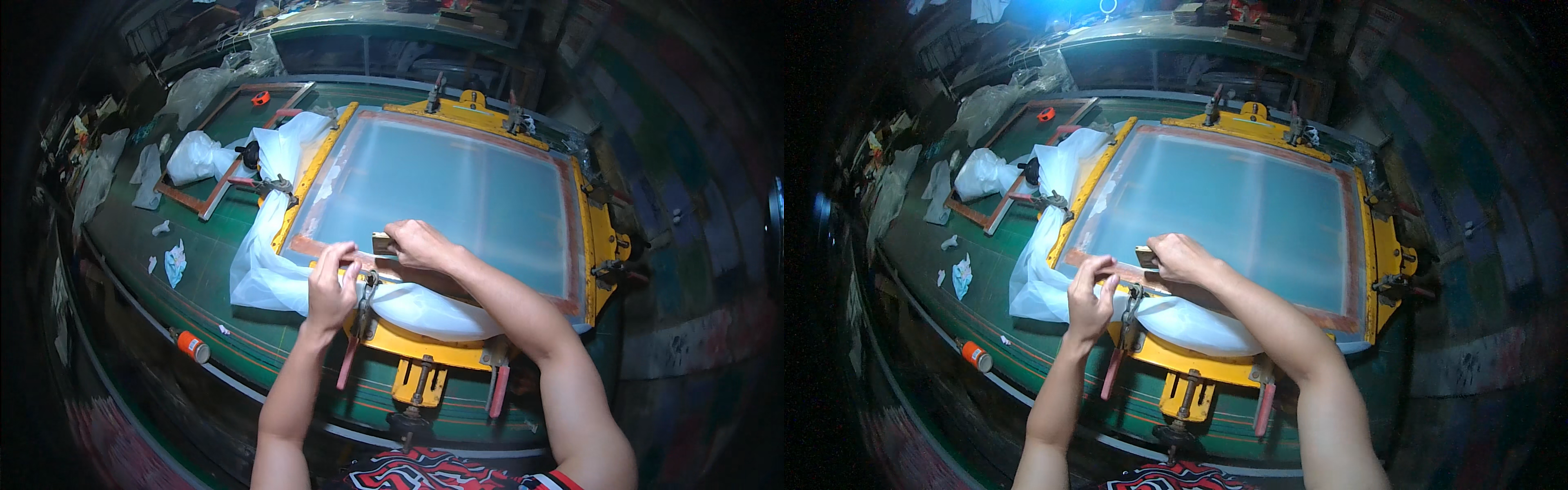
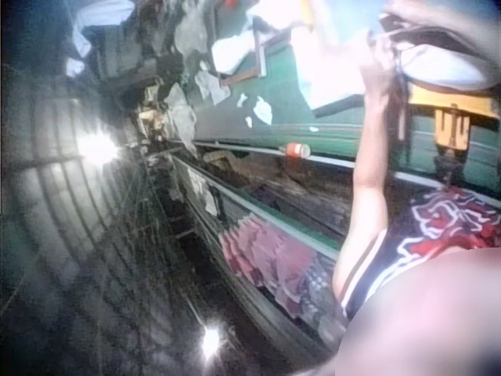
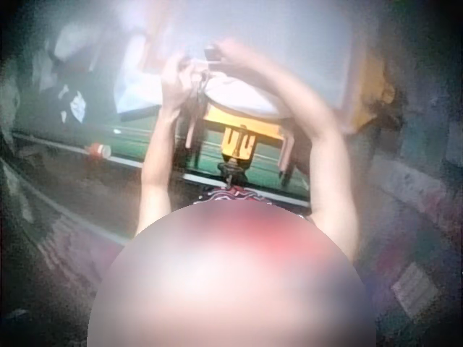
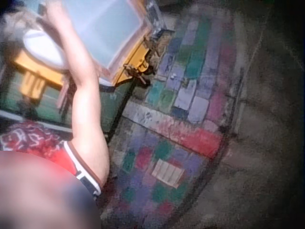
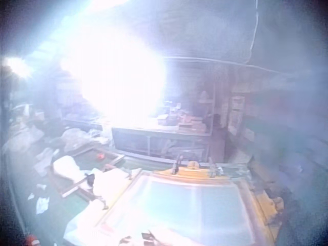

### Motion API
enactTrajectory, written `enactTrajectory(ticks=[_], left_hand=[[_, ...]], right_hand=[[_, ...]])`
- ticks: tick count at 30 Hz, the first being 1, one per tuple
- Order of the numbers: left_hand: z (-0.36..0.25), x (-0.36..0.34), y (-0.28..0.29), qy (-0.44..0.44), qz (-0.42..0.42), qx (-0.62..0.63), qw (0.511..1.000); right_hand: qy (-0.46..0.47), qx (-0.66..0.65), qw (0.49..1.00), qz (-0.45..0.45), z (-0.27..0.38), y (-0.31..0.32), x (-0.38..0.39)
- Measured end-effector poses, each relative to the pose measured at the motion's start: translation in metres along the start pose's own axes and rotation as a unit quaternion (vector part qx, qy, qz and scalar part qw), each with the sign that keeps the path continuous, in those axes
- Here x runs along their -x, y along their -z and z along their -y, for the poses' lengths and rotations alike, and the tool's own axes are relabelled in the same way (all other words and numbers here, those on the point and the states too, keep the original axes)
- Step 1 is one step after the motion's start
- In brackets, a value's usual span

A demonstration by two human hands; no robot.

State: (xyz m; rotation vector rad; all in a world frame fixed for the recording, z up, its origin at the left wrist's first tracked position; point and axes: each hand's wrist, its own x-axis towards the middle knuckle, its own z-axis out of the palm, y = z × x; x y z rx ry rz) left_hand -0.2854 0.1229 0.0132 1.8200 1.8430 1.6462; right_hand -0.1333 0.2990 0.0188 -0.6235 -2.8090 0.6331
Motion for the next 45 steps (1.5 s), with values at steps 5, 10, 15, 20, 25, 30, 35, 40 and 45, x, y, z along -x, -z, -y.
enactTrajectory(ticks=[5,10,15,20,25,30,35,40,45], left_hand=[[-0.025,0.05,0.007,0.026,0.068,0.004,0.997],[-0.038,0.091,0.006,0.052,0.102,0.002,0.993],[-0.04,0.106,0.007,0.059,0.118,-0.017,0.991],[-0.038,0.106,0.007,0.068,0.11,-0.016,0.991],[-0.036,0.104,0.005,0.039,0.113,-0.043,0.992],[-0.037,0.104,0.005,0.036,0.118,-0.057,0.991],[-0.037,0.105,0.004,0.042,0.115,-0.058,0.991],[-0.036,0.108,0.004,0.041,0.127,-0.063,0.989],[-0.036,0.109,0.001,0.034,0.123,-0.079,0.989]], right_hand=[[-0.005,0.0,1.0,-0.001,-0.011,-0.027,-0.006],[0.011,0.001,1.0,-0.003,-0.014,-0.036,-0.008],[0.044,0.009,0.999,0.02,-0.02,-0.033,-0.012],[0.098,0.043,0.992,0.072,-0.023,-0.021,-0.021],[0.177,0.035,0.981,0.075,-0.023,-0.022,-0.04],[0.165,0.043,0.978,0.118,-0.021,-0.038,-0.056],[0.163,0.049,0.974,0.152,-0.028,-0.032,-0.05],[0.192,0.052,0.968,0.15,-0.036,-0.022,-0.032],[0.18,0.027,0.972,0.151,-0.051,-0.013,-0.005]])
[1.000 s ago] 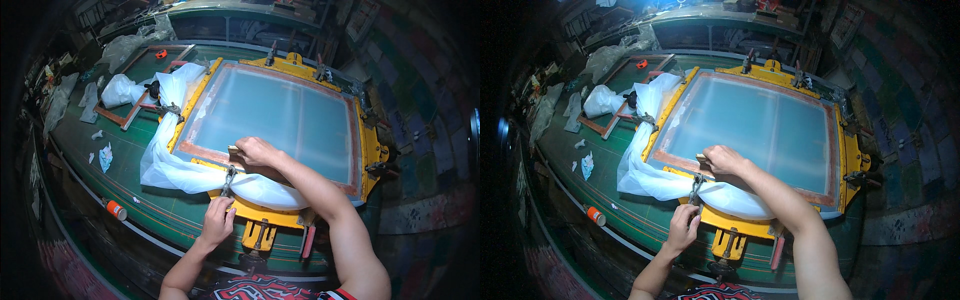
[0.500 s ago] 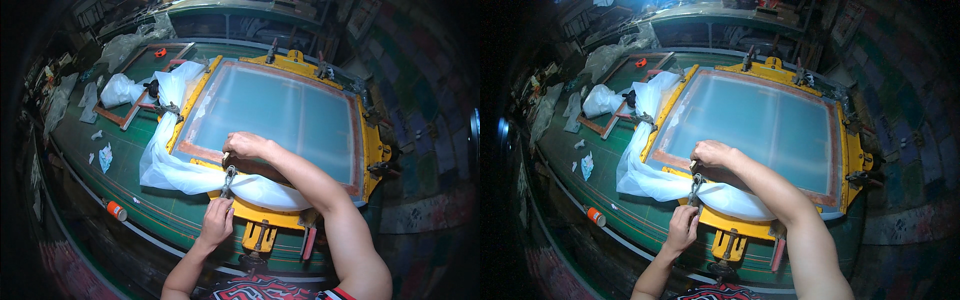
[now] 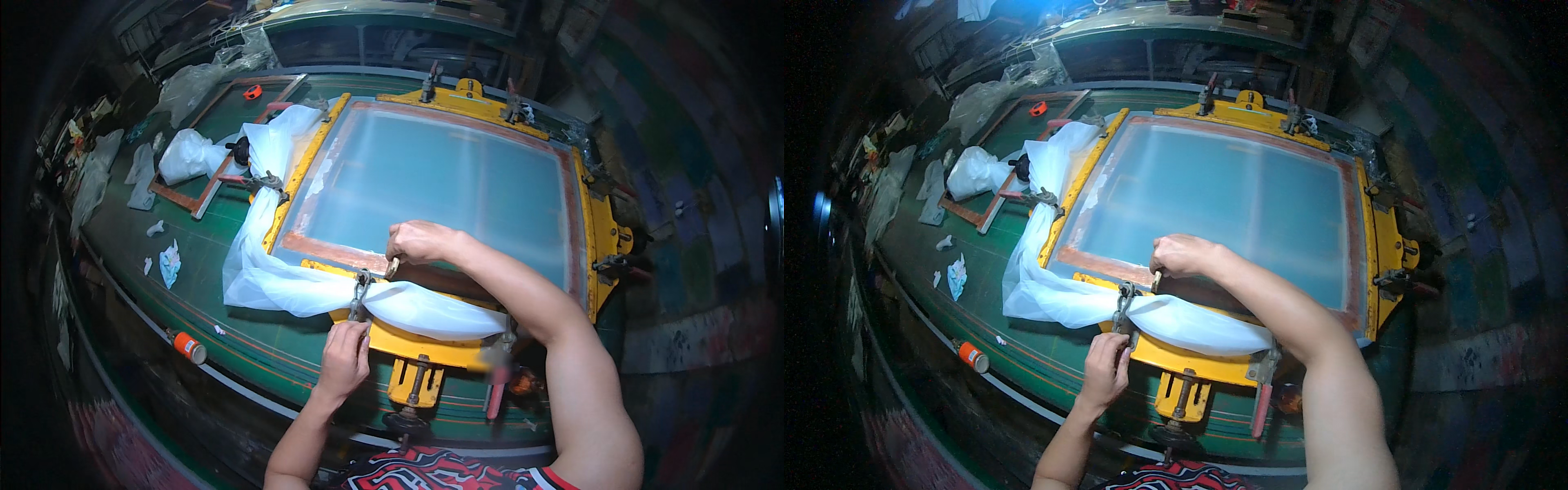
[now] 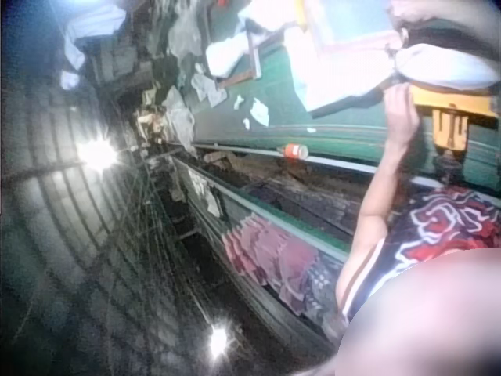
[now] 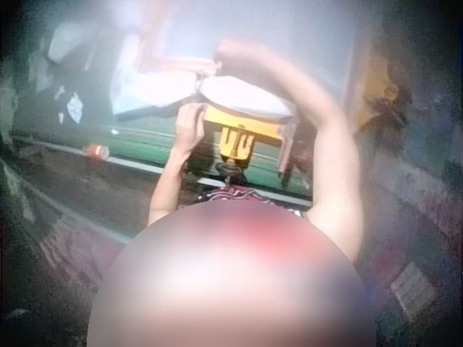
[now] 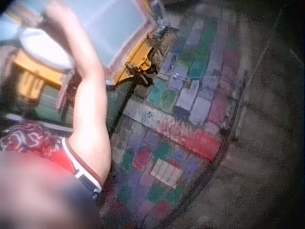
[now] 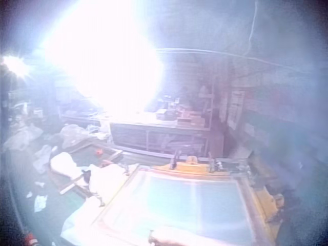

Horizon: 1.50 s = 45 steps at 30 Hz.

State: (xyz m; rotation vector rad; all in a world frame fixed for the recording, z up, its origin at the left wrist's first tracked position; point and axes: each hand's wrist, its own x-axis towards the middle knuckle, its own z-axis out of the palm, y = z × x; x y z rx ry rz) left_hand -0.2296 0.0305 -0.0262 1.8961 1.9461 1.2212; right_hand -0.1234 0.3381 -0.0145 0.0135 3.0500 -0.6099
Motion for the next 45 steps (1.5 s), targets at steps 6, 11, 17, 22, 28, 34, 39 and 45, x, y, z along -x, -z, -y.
enactTrajectory(ticks=[6,11,17,22,28,34,39,45], left_hand=[[-0.003,0.0,-0.001,-0.001,0.005,-0.018,1.0],[-0.004,0.001,-0.003,-0.01,-0.001,-0.031,0.999],[-0.003,0.003,-0.004,-0.012,0.002,-0.036,0.999],[-0.002,0.004,-0.004,-0.022,0.002,-0.037,0.999],[-0.004,0.006,-0.001,-0.046,-0.01,-0.024,0.999],[-0.032,0.029,0.0,-0.002,0.007,0.103,0.995],[-0.081,0.056,-0.014,0.26,0.208,0.467,0.819],[-0.1,0.081,-0.016,0.371,0.191,0.64,0.646]], right_hand=[[-0.02,-0.004,1.0,0.0,-0.003,0.001,0.053],[-0.028,-0.025,0.999,-0.006,-0.007,0.002,0.111],[-0.088,-0.029,0.996,-0.018,-0.005,0.007,0.205],[-0.198,0.0,0.98,-0.003,0.0,0.016,0.289],[-0.343,-0.024,0.919,-0.194,0.042,0.029,0.316],[-0.412,-0.223,0.763,-0.445,0.159,0.034,0.278],[-0.403,-0.441,0.637,-0.486,0.278,-0.016,0.223],[-0.407,-0.441,0.563,-0.568,0.35,-0.086,0.152]])
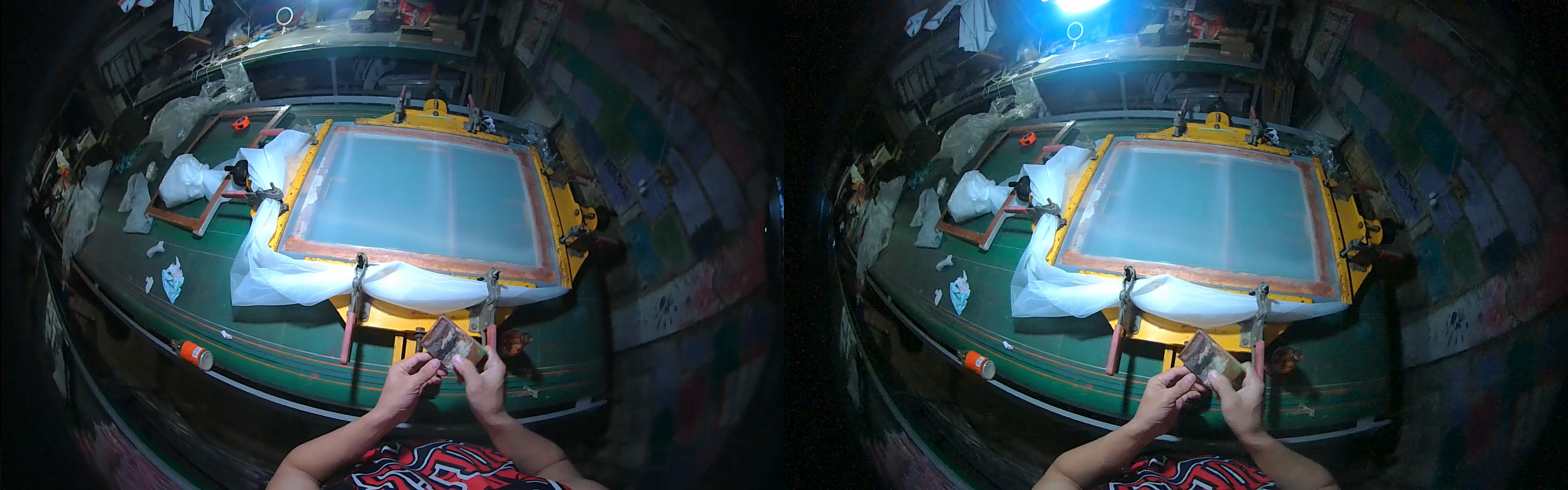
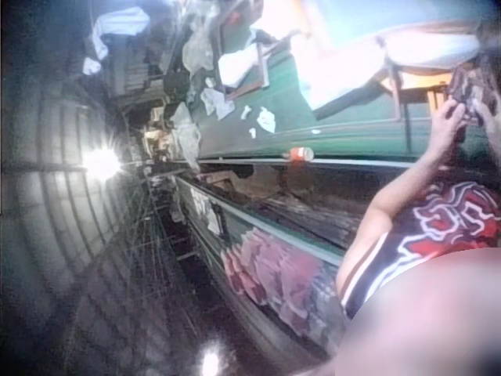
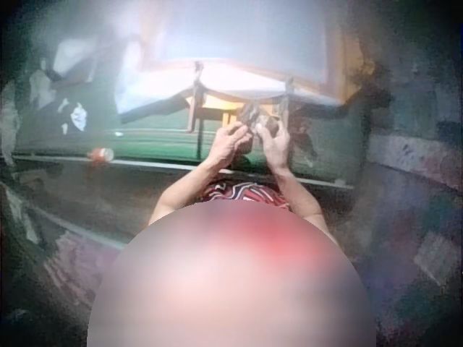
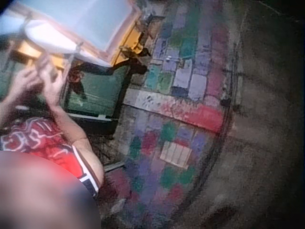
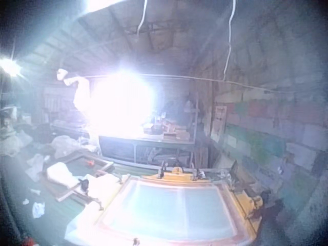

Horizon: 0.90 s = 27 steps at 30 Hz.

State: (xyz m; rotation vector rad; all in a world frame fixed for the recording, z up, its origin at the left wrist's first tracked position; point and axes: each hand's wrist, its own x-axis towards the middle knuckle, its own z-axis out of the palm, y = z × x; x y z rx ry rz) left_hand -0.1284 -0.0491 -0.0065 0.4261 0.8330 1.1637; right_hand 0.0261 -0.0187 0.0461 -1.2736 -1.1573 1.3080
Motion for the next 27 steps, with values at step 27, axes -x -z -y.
enactTrajectory(ticks=[27], left_hand=[[0.03,0.076,-0.007,-0.179,-0.138,-0.05,0.973]], right_hand=[[0.025,0.229,0.963,-0.141,-0.213,0.15,-0.06]])
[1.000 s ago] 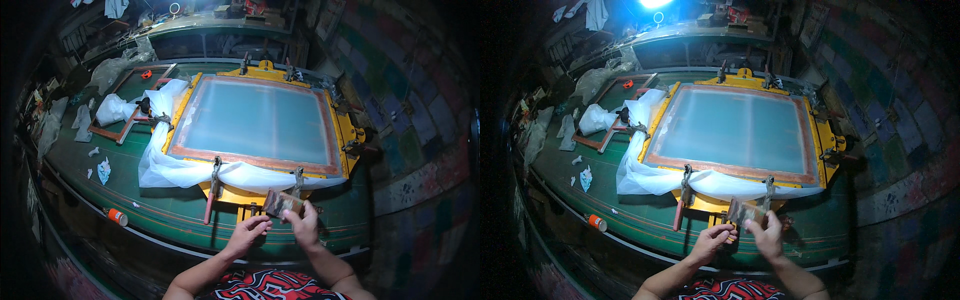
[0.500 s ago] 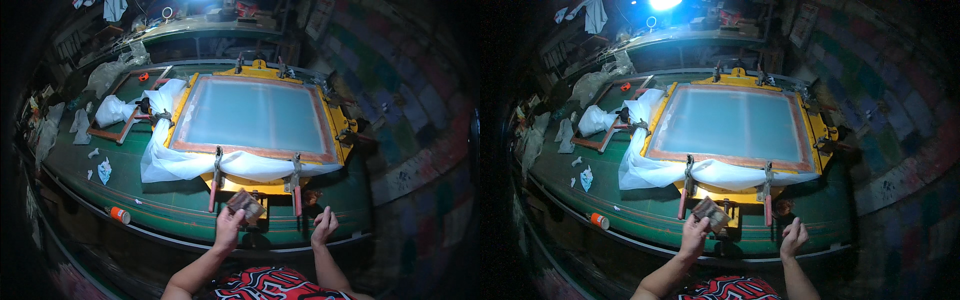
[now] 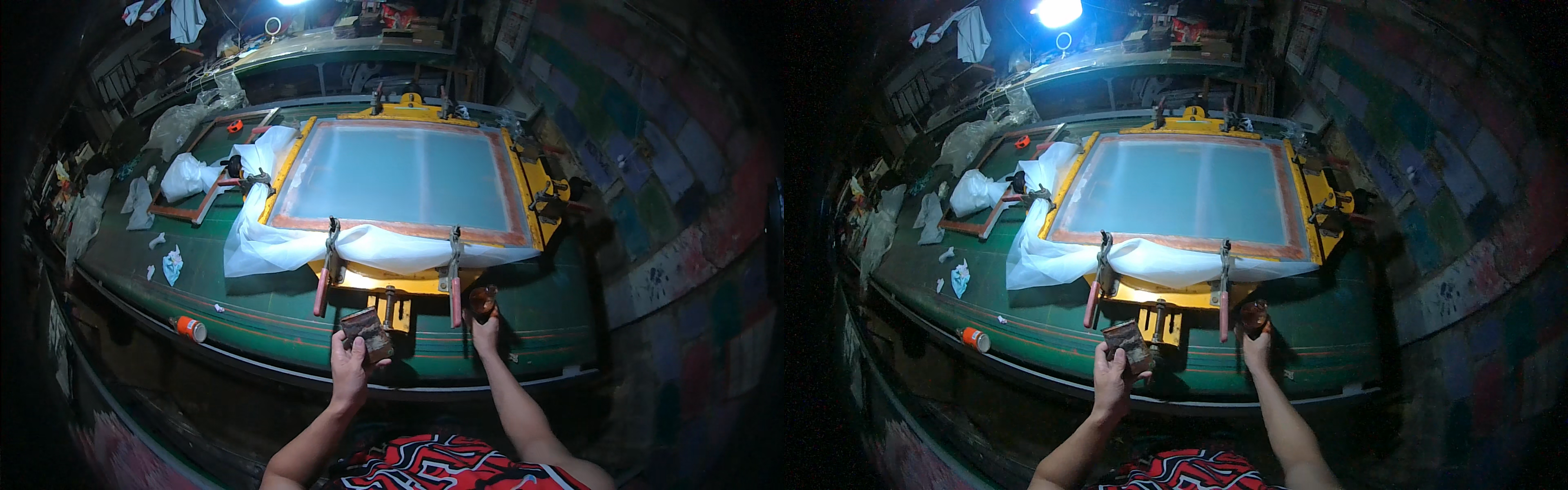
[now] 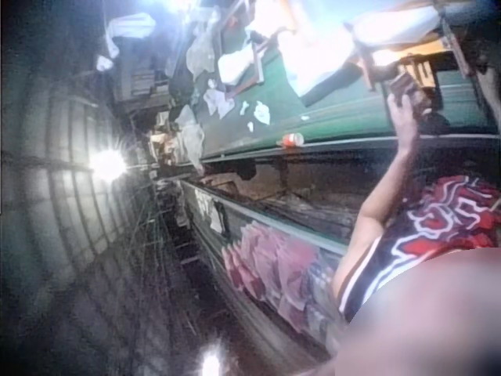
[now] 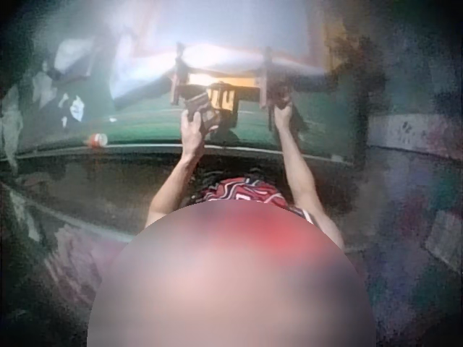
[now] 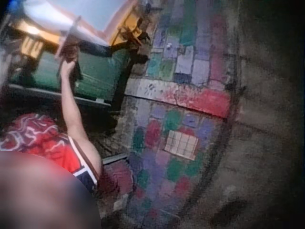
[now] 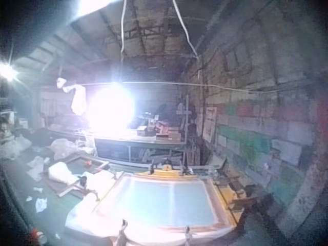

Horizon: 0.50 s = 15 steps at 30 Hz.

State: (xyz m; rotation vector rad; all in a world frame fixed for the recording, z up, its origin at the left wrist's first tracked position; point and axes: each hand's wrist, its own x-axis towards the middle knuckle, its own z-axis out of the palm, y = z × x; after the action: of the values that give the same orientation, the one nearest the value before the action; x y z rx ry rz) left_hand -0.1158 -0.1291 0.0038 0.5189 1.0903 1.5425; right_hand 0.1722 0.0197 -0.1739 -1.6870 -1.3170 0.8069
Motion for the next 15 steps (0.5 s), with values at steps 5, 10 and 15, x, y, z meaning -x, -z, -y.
enactTrajectory(ticks=[5,10,15], left_hand=[[0.008,0.018,-0.002,0.003,-0.007,-0.012,1.0],[0.001,0.015,0.001,-0.027,0.003,-0.017,0.999],[-0.016,-0.004,0.01,-0.063,0.001,-0.024,0.998]], right_hand=[[0.021,-0.044,0.999,-0.011,0.016,0.003,-0.008],[0.051,-0.129,0.99,-0.029,0.052,0.029,-0.003],[0.182,-0.085,0.976,-0.079,0.123,0.067,-0.011]])
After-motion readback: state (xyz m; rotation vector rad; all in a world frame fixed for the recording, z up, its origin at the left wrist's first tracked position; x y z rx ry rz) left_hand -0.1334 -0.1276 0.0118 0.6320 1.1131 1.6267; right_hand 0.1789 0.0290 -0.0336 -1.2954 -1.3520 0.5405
